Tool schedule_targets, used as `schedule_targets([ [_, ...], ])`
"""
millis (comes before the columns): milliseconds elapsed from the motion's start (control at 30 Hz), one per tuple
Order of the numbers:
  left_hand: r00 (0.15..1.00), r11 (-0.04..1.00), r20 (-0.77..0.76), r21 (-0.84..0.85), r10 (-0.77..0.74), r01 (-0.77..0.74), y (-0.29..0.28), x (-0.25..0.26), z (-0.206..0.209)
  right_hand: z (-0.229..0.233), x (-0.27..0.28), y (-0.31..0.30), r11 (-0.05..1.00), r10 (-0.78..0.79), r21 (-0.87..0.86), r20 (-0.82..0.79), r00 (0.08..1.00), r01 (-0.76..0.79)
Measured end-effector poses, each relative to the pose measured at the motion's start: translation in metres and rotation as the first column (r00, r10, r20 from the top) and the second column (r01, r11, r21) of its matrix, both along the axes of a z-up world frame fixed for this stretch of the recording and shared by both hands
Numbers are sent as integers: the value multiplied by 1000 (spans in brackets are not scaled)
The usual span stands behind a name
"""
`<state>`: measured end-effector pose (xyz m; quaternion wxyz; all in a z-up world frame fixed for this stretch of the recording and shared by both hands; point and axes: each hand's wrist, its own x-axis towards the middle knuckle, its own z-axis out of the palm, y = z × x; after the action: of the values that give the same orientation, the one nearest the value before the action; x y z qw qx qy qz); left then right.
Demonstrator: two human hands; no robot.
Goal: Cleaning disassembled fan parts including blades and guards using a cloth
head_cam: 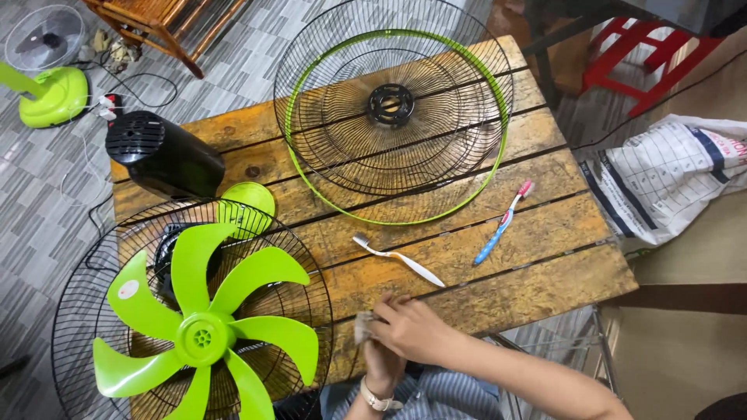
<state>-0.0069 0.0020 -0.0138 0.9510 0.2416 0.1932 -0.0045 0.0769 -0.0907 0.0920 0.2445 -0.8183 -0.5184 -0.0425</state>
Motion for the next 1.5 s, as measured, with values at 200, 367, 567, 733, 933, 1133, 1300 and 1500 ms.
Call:
schedule_targets([
  [200,978,989,182,121,-105,84,-1,14,35,-24,-15,-13,996,-82,36,-64,995,84],
  [367,998,975,11,216,-61,57,-1,12,48,3,-20,-16,999,-38,-17,-46,998,37],
  [567,996,990,34,120,-81,76,2,3,31,17,6,-24,981,-185,40,-134,974,192],
  [733,991,967,-72,220,-117,130,4,2,26,4,-8,-22,996,-72,33,-145,987,77],
  [933,975,991,-199,67,-99,114,0,-1,9,36,-10,-16,990,-108,75,-162,981,121],
  [1133,989,999,-144,-1,-41,41,1,2,15,17,-5,-30,947,-236,174,-201,951,272],
  [1300,995,998,-72,-33,-63,60,4,8,35,-12,-23,-41,899,-391,131,-184,902,417],
  [1500,999,982,27,188,-42,36,4,14,43,-78,-59,-38,907,-371,150,-163,914,394],
])
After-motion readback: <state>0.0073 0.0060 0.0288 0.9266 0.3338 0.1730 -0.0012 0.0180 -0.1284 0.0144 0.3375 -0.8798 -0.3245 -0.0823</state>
